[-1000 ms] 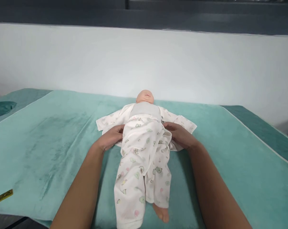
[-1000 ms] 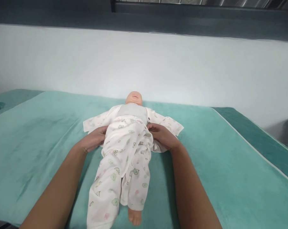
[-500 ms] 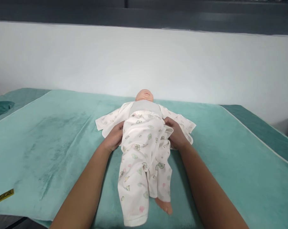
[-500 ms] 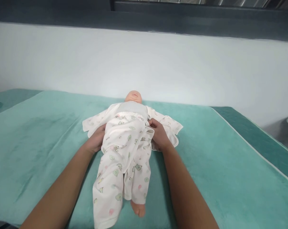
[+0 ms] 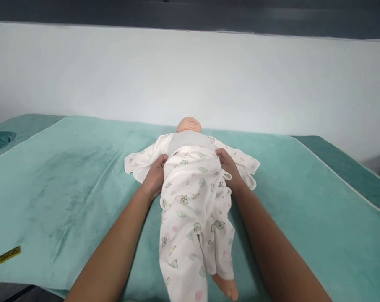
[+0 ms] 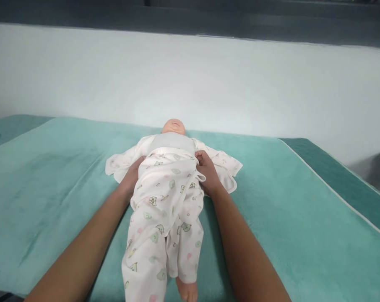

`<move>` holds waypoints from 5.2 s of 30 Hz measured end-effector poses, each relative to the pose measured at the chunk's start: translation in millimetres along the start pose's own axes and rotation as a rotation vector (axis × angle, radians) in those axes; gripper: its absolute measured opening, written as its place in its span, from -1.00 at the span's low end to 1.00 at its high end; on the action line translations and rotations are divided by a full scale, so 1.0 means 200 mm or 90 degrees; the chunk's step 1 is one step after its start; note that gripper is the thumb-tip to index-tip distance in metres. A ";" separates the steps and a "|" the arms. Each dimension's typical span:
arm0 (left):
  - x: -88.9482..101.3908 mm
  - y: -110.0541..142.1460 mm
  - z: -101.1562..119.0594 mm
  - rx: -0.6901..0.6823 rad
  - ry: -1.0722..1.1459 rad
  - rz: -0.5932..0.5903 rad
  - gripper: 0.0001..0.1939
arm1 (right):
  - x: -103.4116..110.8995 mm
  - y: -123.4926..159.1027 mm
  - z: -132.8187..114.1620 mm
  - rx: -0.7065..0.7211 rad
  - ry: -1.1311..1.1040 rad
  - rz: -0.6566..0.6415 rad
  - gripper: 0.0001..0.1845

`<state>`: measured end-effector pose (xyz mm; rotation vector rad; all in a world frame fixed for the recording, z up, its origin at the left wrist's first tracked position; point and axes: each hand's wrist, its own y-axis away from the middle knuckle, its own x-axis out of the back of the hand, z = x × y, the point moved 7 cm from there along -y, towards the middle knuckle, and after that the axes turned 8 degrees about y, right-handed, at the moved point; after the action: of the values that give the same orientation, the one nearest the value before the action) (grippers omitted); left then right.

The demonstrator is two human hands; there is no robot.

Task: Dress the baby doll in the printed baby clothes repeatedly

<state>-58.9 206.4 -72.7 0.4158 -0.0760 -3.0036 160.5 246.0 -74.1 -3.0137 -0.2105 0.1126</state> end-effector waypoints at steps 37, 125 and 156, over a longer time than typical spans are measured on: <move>0.10 -0.26 0.02 -0.193 -0.194 0.083 -0.83 | -0.20 -0.34 -0.34 0.198 0.884 0.020 -0.83; -0.38 -0.25 0.30 -0.304 -0.734 0.047 -0.86 | -0.08 -0.13 -0.18 0.326 0.629 0.039 -0.77; 0.15 -0.17 0.05 -0.091 -0.279 0.065 -0.84 | 0.03 -0.08 -0.09 0.064 0.514 0.139 -0.86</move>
<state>-94.3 237.2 -72.7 -0.2547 0.0806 -2.9151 166.4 260.7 -55.1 -2.7007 0.1962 -1.0093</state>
